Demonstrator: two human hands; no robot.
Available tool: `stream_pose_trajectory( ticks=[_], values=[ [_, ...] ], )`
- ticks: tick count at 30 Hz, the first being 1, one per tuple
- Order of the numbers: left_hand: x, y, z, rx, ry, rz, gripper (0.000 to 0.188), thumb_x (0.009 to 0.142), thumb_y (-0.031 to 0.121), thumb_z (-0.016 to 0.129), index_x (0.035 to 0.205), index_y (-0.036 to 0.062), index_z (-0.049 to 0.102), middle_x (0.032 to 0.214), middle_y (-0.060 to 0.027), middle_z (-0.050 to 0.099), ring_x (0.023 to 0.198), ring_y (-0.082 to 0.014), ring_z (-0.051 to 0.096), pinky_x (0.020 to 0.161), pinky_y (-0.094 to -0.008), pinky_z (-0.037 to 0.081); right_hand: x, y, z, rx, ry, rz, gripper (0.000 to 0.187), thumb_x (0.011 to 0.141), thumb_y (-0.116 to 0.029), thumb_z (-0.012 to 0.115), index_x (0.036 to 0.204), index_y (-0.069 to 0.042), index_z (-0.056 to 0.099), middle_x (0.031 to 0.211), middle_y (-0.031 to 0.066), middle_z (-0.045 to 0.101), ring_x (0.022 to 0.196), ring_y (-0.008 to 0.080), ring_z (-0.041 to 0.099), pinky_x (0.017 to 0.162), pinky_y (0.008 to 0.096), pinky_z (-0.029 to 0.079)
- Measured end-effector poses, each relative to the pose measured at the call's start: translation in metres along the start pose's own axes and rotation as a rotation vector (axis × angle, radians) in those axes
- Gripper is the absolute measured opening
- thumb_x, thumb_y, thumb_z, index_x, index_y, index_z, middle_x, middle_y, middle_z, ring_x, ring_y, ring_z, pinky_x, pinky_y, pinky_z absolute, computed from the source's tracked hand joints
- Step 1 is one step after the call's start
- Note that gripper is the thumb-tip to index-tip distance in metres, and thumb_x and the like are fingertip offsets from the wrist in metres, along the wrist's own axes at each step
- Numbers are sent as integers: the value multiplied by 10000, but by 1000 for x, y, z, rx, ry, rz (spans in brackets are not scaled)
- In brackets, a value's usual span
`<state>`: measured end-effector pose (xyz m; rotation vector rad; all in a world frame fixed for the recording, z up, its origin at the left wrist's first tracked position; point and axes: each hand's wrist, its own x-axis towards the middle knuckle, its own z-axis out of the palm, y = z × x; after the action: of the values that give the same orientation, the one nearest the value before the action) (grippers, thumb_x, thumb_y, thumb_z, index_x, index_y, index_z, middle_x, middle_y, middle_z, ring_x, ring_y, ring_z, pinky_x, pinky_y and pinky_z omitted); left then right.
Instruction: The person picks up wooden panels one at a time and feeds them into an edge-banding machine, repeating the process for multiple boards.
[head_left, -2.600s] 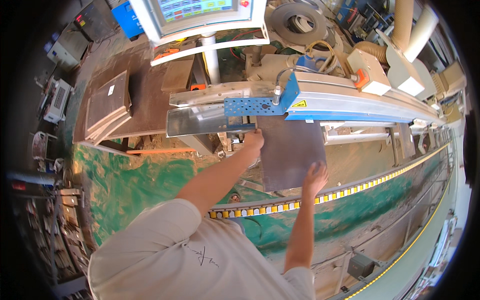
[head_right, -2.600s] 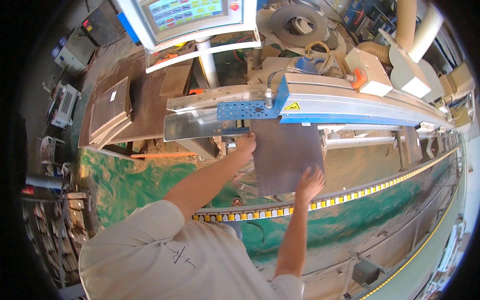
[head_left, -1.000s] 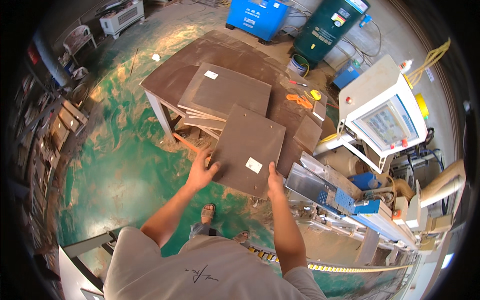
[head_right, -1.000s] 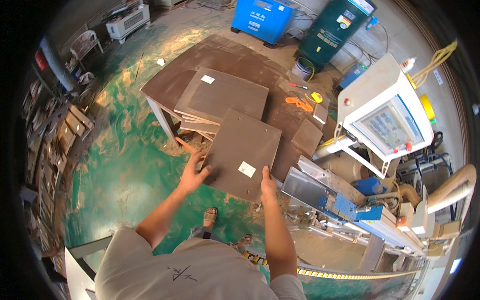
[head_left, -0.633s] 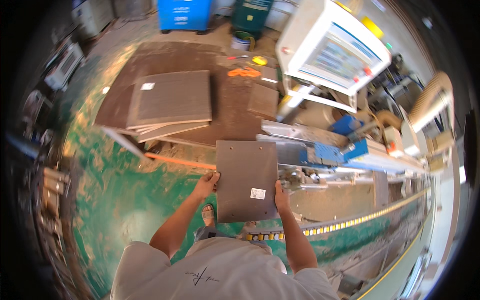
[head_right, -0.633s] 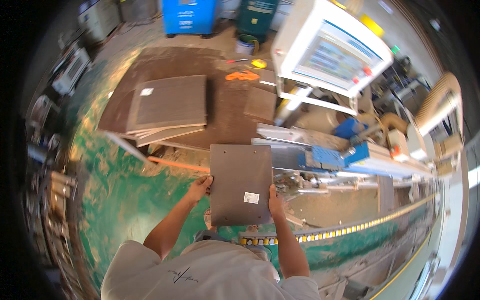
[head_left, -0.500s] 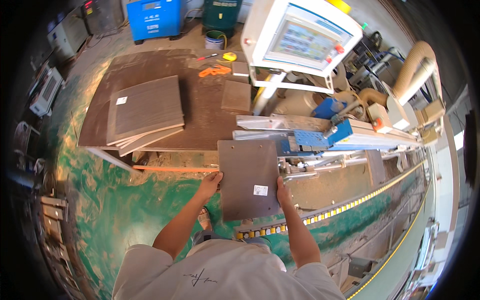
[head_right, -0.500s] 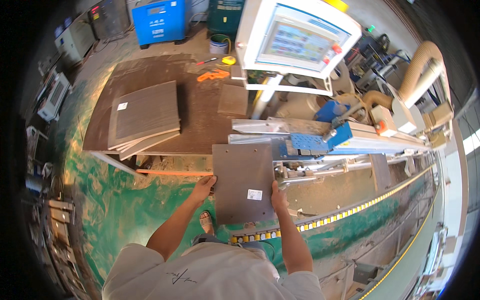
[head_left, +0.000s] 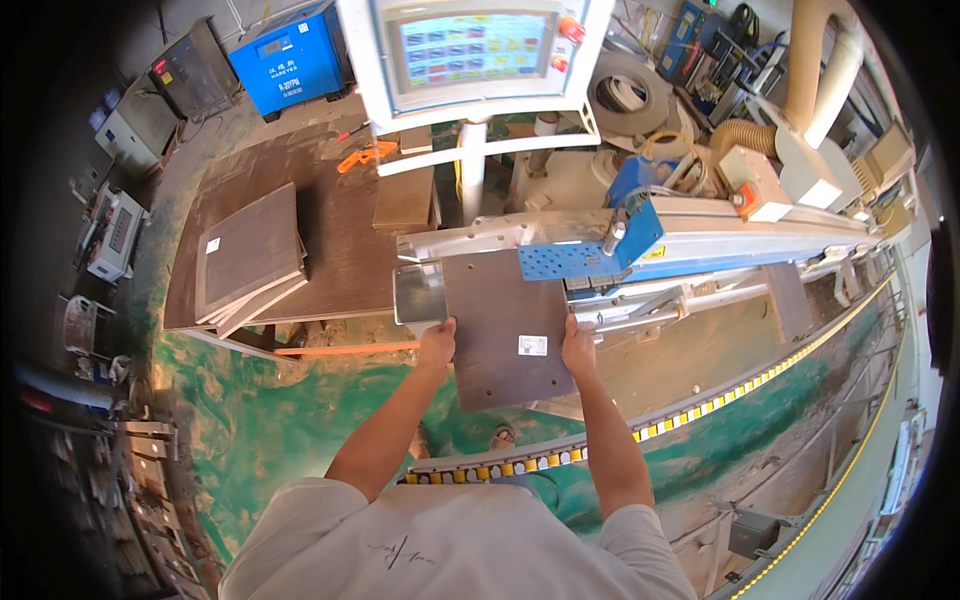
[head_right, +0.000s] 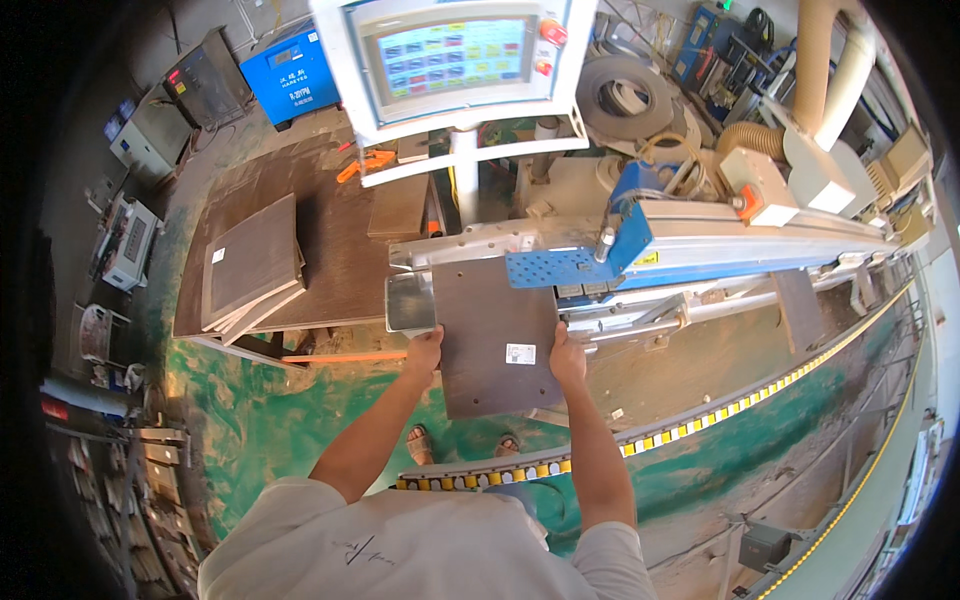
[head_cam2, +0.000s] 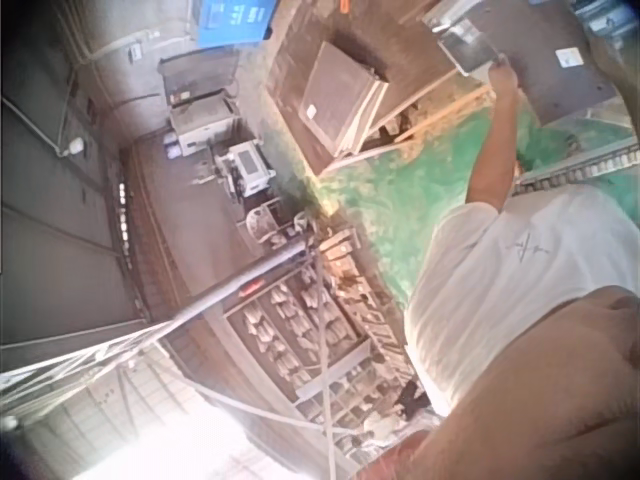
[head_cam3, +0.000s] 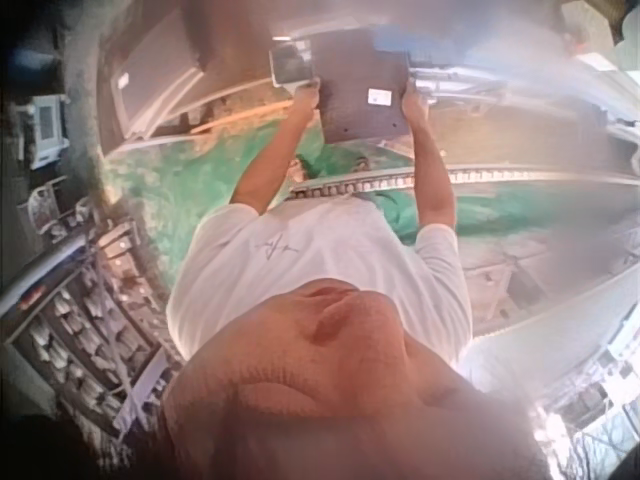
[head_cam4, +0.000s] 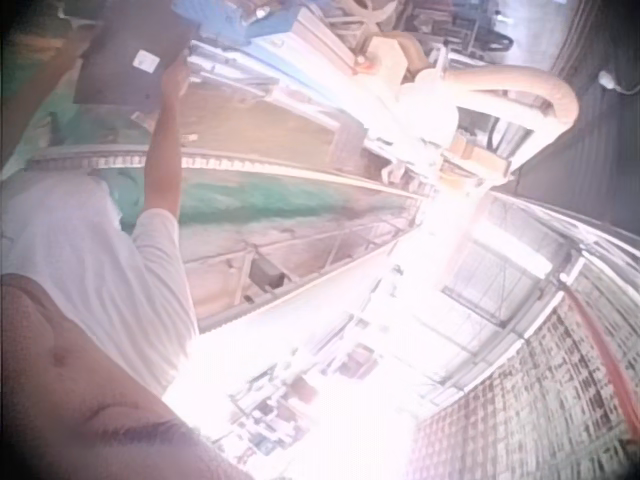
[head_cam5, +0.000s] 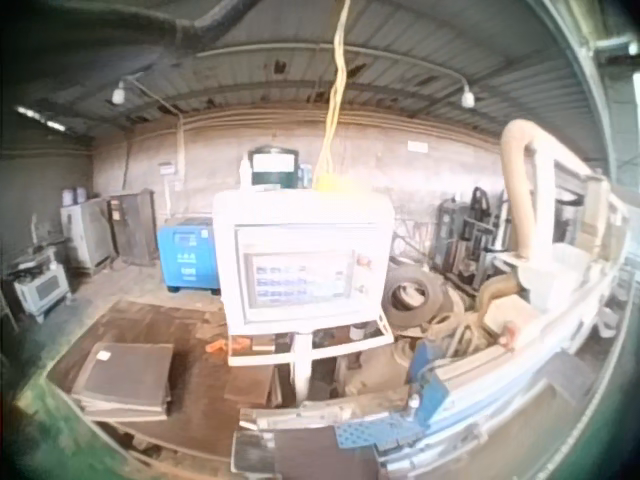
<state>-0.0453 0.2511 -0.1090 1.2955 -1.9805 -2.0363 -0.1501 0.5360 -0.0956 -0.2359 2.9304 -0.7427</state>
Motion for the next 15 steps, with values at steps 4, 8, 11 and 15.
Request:
stream_pose_trajectory(
  ticks=[4, 8, 11, 15],
  values=[
    [-20, 21, 44, 143, 23, 92, 491, 974, 420, 579, 931, -62, 660, 664, -75, 568, 588, -181, 545, 544, -378, 460, 10, 50, -6, -120, 34, -35, 539, 1064, -366, 270, 1058, 74, 581, 863, 301, 656, 839, 449, 652, 734, 525, 521],
    [-8, 12, 91, 45, 16, 49, 476, 979, 389, 573, 882, -69, 655, 686, -87, 594, 620, -185, 554, 571, -385, 462, 35, 73, -44, 33, 18, 140, 698, 1048, -483, 230, 878, 44, 653, 835, 311, 648, 853, 462, 646, 760, 523, 520],
    [-13, 16, 128, 129, 1, 56, 454, 984, 364, 563, 876, -68, 658, 709, -96, 612, 652, -197, 569, 594, -394, 464, 46, 103, -67, 3, 2, 105, 683, 1051, -475, 226, 914, 42, 652, 865, 298, 659, 865, 456, 650, 764, 517, 525],
    [-27, 28, 161, 249, 52, 163, 447, 988, 364, 548, 893, -57, 665, 716, -114, 610, 662, -231, 577, 603, -417, 460, 64, 124, -89, 29, -103, 220, 750, 1032, -537, 200, 987, 50, 665, 967, 315, 659, 942, 469, 640, 838, 535, 505]
  ],
)
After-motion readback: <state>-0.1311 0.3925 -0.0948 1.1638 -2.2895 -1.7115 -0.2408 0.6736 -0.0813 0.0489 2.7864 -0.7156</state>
